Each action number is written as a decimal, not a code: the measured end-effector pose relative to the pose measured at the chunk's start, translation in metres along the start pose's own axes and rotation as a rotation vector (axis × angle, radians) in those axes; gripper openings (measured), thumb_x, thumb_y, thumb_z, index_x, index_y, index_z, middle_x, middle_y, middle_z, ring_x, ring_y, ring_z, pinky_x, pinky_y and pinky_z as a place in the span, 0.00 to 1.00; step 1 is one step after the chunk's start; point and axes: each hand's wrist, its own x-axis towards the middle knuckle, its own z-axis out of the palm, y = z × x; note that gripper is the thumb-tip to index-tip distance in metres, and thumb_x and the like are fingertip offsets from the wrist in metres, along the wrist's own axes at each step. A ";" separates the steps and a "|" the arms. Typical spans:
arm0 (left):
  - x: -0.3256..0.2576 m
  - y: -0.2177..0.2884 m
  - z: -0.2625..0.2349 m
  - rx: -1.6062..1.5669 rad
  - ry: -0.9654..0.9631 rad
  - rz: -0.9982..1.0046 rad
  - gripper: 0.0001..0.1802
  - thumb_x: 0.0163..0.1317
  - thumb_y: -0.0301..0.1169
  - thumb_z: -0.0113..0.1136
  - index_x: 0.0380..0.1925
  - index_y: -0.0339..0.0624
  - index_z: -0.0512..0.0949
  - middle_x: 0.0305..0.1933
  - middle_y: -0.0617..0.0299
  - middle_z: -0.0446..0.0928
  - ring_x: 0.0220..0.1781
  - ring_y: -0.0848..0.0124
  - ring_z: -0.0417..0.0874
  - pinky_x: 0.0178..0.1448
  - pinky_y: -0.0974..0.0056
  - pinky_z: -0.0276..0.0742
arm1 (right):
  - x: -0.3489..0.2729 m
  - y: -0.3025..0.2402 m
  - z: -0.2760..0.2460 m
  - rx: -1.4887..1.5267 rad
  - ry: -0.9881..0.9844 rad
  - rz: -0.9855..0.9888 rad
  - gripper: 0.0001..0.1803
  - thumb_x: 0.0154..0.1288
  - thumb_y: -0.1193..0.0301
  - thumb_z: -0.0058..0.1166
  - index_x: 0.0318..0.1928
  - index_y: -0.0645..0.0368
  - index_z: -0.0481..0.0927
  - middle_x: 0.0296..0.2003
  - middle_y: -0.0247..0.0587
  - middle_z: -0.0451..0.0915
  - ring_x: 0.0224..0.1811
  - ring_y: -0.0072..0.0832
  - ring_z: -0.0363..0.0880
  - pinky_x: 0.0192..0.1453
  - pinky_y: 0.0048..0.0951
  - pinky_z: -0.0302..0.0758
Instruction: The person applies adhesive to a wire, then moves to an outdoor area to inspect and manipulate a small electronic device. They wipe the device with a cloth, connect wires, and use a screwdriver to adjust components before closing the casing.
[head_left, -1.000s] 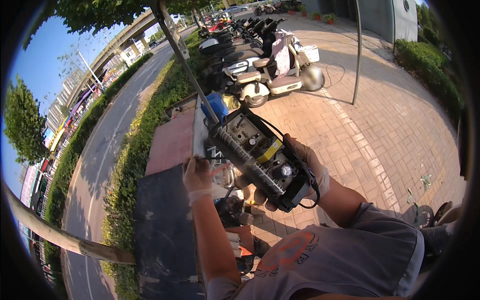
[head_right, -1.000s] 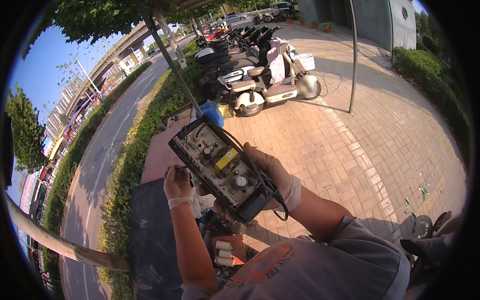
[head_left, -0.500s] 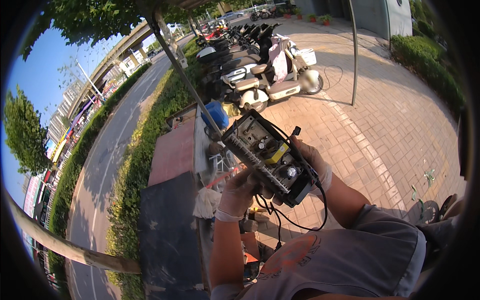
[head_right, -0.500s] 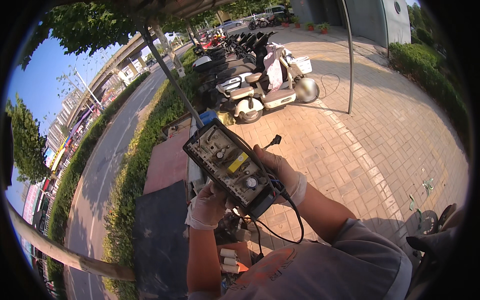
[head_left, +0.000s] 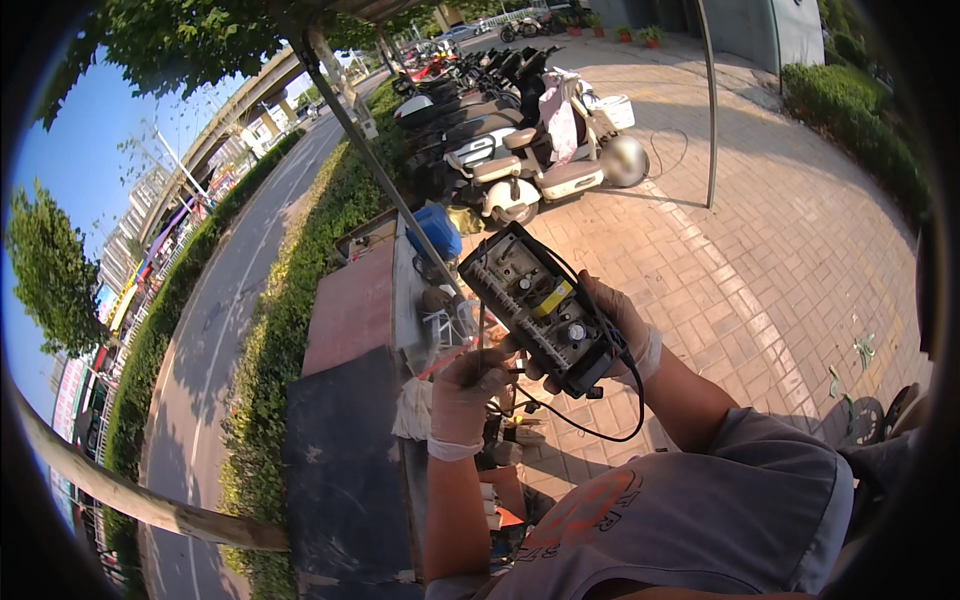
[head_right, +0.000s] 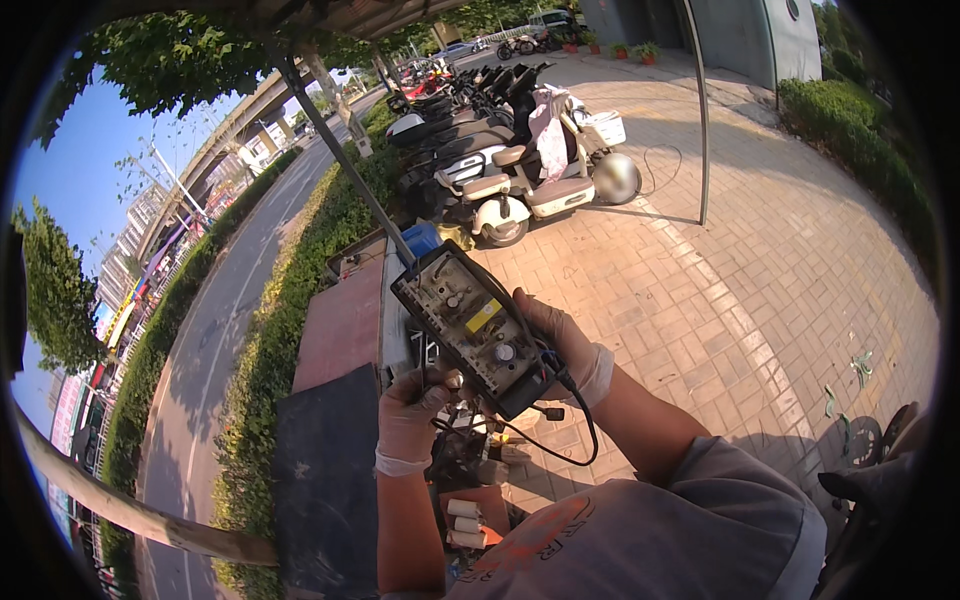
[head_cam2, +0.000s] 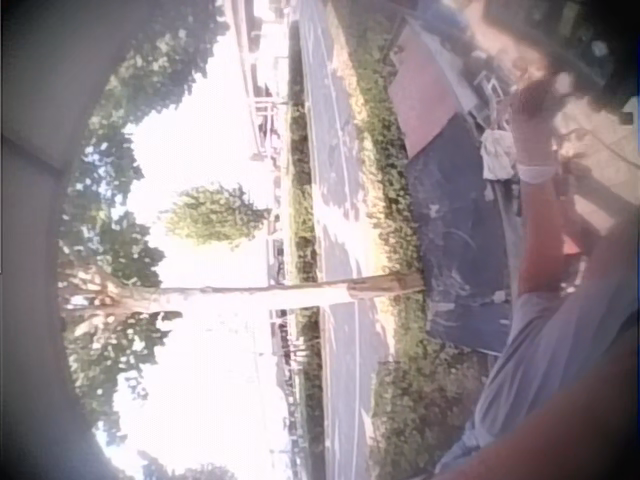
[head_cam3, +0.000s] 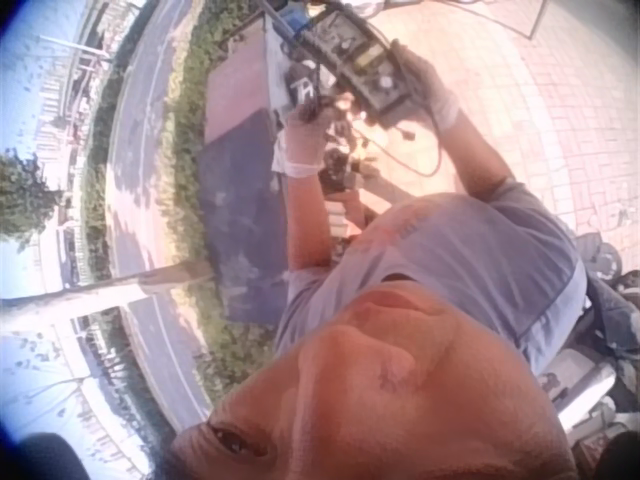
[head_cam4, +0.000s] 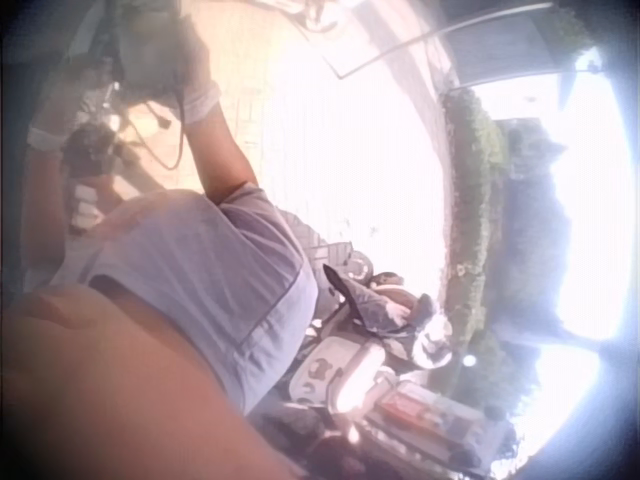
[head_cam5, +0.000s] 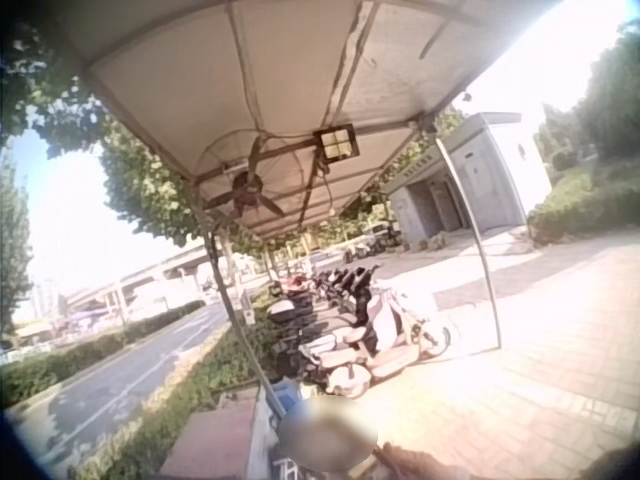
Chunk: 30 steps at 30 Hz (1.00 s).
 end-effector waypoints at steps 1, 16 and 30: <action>0.000 -0.001 0.000 -0.148 -0.018 0.153 0.22 0.58 0.23 0.65 0.53 0.31 0.74 0.36 0.60 0.81 0.38 0.70 0.83 0.44 0.65 0.82 | 0.000 -0.001 -0.001 0.019 0.025 -0.002 0.42 0.67 0.41 0.41 0.70 0.60 0.57 0.58 0.70 0.68 0.50 0.61 0.78 0.43 0.57 0.81; -0.005 0.008 0.001 0.682 0.329 0.724 0.11 0.54 0.20 0.66 0.38 0.39 0.81 0.35 0.61 0.79 0.33 0.72 0.77 0.38 0.71 0.72 | 0.008 -0.003 -0.010 -0.049 0.006 -0.066 0.42 0.67 0.41 0.39 0.70 0.58 0.57 0.60 0.69 0.66 0.48 0.57 0.78 0.44 0.53 0.81; 0.002 0.022 0.012 1.054 0.565 1.091 0.10 0.63 0.37 0.63 0.35 0.43 0.81 0.34 0.62 0.78 0.35 0.67 0.77 0.49 0.57 0.70 | 0.006 -0.005 -0.008 0.037 -0.108 -0.082 0.42 0.69 0.40 0.35 0.71 0.58 0.55 0.61 0.69 0.65 0.50 0.60 0.77 0.44 0.54 0.81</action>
